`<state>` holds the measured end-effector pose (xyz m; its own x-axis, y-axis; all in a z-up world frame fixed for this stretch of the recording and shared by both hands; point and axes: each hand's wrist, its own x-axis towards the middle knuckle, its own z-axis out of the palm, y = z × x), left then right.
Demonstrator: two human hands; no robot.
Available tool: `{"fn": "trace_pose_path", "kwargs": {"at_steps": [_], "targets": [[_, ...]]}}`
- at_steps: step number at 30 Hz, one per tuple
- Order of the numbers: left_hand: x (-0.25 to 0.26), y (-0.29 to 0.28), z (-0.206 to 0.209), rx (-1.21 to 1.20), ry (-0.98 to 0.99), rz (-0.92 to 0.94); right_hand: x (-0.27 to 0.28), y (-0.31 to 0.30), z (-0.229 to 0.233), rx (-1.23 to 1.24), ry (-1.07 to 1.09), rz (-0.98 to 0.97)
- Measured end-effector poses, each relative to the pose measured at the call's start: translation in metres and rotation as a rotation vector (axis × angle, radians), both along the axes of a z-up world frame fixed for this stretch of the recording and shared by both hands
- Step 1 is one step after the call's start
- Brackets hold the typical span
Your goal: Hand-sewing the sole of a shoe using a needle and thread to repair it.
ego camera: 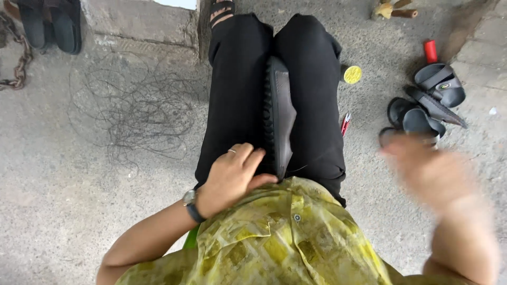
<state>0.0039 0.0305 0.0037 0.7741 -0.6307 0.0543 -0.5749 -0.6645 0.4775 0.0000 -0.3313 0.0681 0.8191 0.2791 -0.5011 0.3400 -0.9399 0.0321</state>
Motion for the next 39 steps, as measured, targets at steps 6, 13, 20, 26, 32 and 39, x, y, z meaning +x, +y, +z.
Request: {"fn": "trace_pose_path", "kwargs": {"at_steps": [6, 13, 20, 26, 32, 39], "targets": [[0.02, 0.002, 0.016, -0.844, 0.829, 0.012, -0.014, 0.103, -0.038, 1.022, 0.097, -0.096], [0.089, -0.027, 0.019, -1.079, 0.987, 0.066, -0.006, 0.115, -0.04, 1.264, 0.261, -0.285], [0.112, 0.023, 0.012, -0.536, 0.277, 0.231, 0.003, 0.113, -0.032, 0.89, -0.174, 0.089], [0.036, -0.004, 0.02, -0.457, 0.148, 0.067, -0.002, 0.109, -0.031, 0.774, -0.253, 0.2], [0.017, -0.014, 0.007, -0.474, 0.224, 0.069, -0.006, 0.106, -0.031, 0.634, -0.307, 0.281], [0.02, -0.021, -0.008, -0.576, 0.155, 0.093, -0.012, 0.115, -0.042, 0.579, -0.328, 0.375]]}}
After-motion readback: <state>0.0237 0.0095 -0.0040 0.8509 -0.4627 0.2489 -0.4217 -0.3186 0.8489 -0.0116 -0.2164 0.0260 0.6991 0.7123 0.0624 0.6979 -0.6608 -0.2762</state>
